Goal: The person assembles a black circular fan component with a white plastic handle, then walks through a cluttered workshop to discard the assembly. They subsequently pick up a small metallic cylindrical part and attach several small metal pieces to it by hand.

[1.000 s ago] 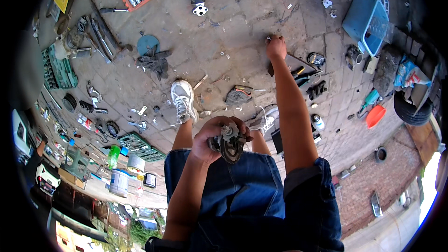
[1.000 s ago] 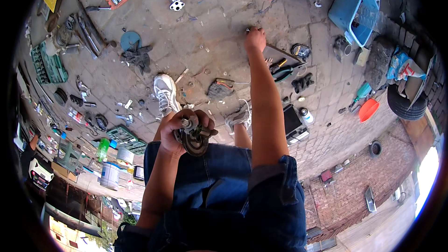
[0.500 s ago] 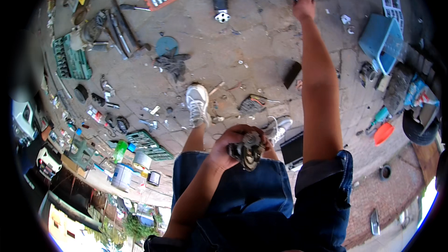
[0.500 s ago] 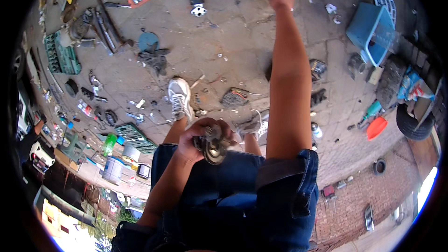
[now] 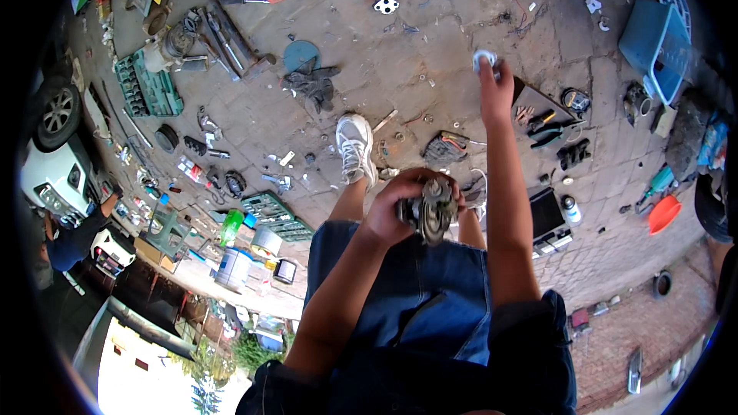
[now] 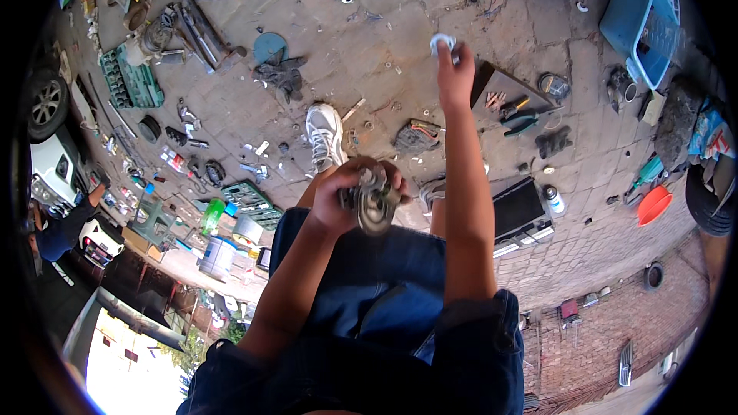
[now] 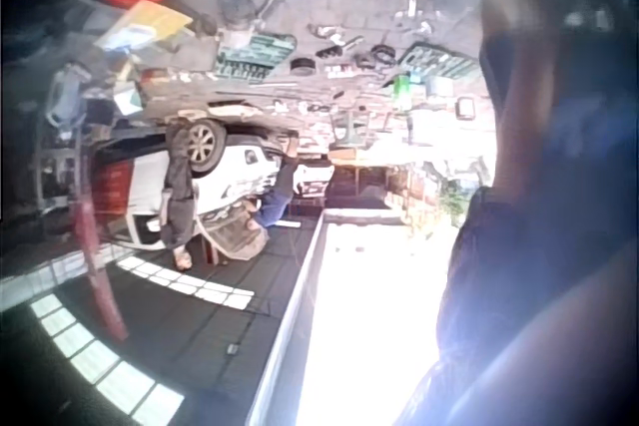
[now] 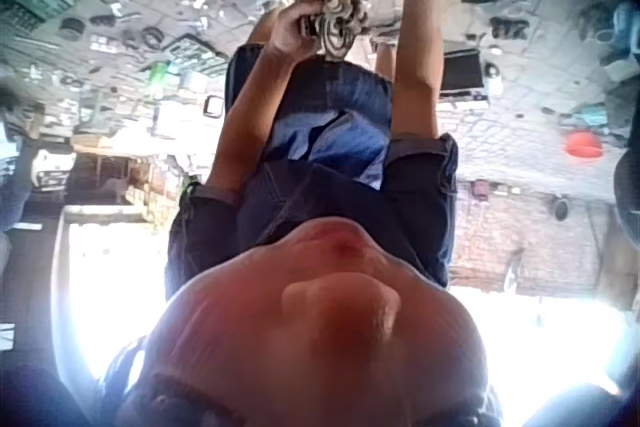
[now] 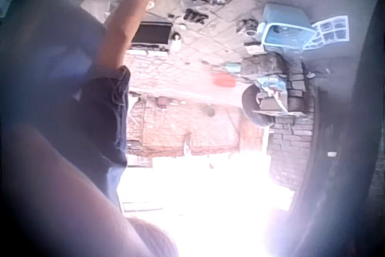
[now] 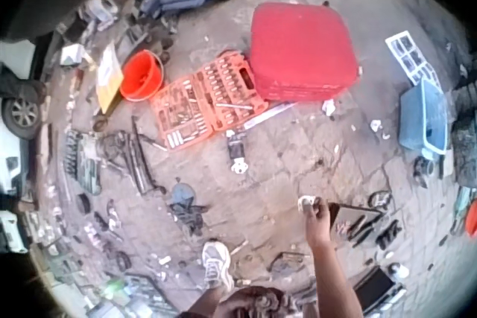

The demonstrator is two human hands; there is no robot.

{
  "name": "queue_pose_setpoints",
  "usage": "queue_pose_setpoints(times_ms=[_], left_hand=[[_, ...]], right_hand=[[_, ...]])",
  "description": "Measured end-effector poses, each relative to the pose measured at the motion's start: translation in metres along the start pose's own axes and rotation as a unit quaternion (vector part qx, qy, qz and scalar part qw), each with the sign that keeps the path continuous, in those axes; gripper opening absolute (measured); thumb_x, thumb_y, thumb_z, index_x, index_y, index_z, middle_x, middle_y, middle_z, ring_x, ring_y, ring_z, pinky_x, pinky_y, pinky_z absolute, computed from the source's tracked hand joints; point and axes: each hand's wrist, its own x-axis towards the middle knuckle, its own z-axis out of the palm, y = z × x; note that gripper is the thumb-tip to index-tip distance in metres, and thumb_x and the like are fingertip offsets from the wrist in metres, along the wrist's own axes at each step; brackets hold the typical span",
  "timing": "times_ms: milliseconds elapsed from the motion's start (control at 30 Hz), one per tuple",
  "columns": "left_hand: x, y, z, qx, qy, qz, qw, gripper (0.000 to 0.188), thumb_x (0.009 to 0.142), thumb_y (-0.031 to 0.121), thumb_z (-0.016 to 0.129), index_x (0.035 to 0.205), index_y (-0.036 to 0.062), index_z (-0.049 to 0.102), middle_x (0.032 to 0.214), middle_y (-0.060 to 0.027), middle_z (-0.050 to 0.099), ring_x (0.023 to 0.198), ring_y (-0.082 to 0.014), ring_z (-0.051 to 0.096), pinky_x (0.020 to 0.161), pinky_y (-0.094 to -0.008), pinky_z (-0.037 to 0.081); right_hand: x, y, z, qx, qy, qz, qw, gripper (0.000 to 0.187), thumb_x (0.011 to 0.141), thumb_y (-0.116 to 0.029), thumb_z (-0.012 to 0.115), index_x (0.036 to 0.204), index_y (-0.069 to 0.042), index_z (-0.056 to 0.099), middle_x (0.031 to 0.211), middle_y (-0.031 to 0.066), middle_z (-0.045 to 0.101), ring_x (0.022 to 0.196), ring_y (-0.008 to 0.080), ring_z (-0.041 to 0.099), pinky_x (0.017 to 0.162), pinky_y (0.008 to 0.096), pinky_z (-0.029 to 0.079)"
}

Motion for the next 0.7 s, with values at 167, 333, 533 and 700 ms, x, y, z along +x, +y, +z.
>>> queue_pose_setpoints(times_ms=[167,333,533,700], left_hand=[[0.006,-0.019,-0.016,-0.019,0.084,-0.009,0.996,0.038,0.083,0.017,0.042,0.112,-0.0075,0.048,0.103,-0.0228,0.057,0.098,-0.0359,0.057,0.092,-0.05,0.043],[0.001,-0.053,-0.001,-0.054,0.086,-0.046,0.994,0.043,0.083,0.023,0.039,0.115,-0.0057,0.048,0.106,-0.0189,0.059,0.1,-0.031,0.057,0.092,-0.0474,0.044],[-0.004,-0.14,0.048,0.014,0.076,-0.057,0.995,0.046,0.082,0.03,0.038,0.106,-0.0075,0.052,0.101,-0.0203,0.058,0.1,-0.0316,0.055,0.097,-0.043,0.039],[-0.004,-0.206,0.094,0.001,0.109,-0.044,0.993,0.038,0.083,0.027,0.042,0.101,-0.0047,0.053,0.095,-0.0177,0.061,0.094,-0.0304,0.058,0.094,-0.0454,0.042]], right_hand=[[-0.157,-0.075,-0.052,0.367,-0.029,0.079,0.926,0.012,0.09,-0.009,0.052,0.1,-0.002,0.053,0.098,0.0037,0.056,0.089,0.011,0.053,0.086,0.0278,0.043],[-0.263,-0.157,-0.098,0.137,-0.047,0.02,0.989,0.006,0.086,-0.005,0.055,0.09,-0.002,0.051,0.094,0.0049,0.056,0.086,0.0114,0.05,0.078,0.0246,0.04],[-0.316,-0.172,-0.151,-0.124,-0.03,-0.208,0.97,0.02,0.071,-0.001,0.066,0.082,-0.005,0.05,0.09,0.0099,0.056,0.083,0.0287,0.049,0.075,0.0352,0.039],[-0.349,-0.195,-0.198,-0.219,0.007,-0.242,0.945,0.021,0.069,0.0,0.065,0.085,-0.005,0.053,0.095,0.0091,0.056,0.087,0.0304,0.047,0.077,0.0377,0.039]])
